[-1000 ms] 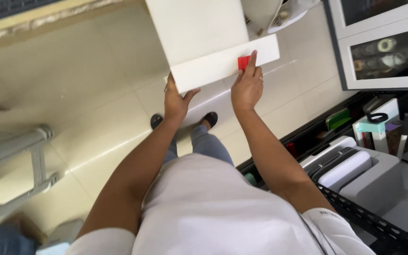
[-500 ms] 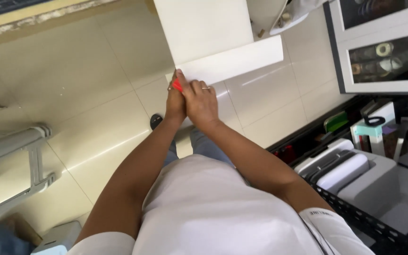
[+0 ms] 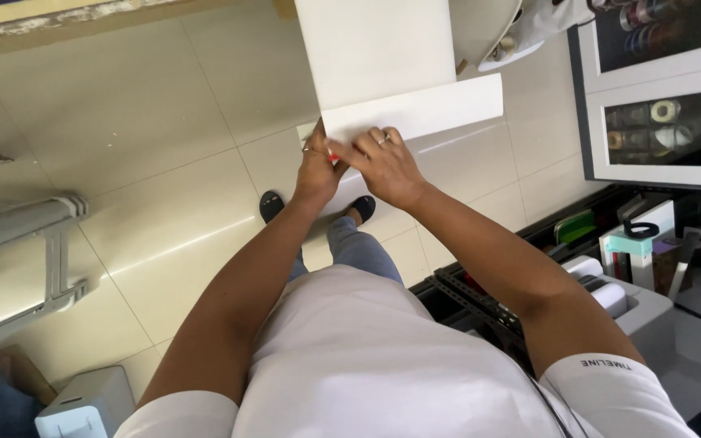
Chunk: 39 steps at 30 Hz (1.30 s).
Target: Applying and smoothing a white adhesive strip onto a board using a red squeegee tool.
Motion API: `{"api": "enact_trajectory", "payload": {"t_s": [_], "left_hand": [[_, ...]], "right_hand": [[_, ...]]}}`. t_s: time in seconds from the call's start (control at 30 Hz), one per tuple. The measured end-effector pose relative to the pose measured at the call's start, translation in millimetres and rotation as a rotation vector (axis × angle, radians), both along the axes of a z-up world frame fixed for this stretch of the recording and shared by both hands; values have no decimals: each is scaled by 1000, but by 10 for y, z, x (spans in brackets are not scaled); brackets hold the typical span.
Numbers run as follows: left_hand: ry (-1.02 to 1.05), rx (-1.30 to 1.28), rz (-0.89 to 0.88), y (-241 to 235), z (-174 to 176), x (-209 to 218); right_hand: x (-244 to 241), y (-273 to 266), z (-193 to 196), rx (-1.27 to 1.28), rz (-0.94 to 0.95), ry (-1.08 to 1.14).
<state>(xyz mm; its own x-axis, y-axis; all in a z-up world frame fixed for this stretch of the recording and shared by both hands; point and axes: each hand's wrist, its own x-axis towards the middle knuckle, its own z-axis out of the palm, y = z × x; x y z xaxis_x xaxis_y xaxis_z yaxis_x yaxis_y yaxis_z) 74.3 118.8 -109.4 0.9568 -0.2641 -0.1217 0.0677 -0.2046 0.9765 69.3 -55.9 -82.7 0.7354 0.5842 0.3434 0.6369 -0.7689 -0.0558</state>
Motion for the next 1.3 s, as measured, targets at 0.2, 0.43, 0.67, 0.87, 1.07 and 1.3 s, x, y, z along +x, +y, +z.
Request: {"api": "enact_trajectory", "payload": {"t_s": [0.2, 0.43, 0.67, 0.87, 1.07, 1.3], "left_hand": [[1, 4, 1, 4, 36, -30], [7, 174, -22, -155, -409, -66], [-44, 170, -8, -87, -334, 10], [-63, 251, -13, -129, -848, -63], [-35, 105, -15, -110, -492, -14], [58, 165, 7, -8, -106, -17]], "right_hand": [[-43, -4, 229, 85, 34, -7], [63, 139, 81, 80, 42, -90], [111, 28, 143, 87, 131, -78], [226, 186, 152, 115, 36, -88], [222, 158, 39, 89, 116, -65], [-64, -283, -28, -27, -431, 59]]}}
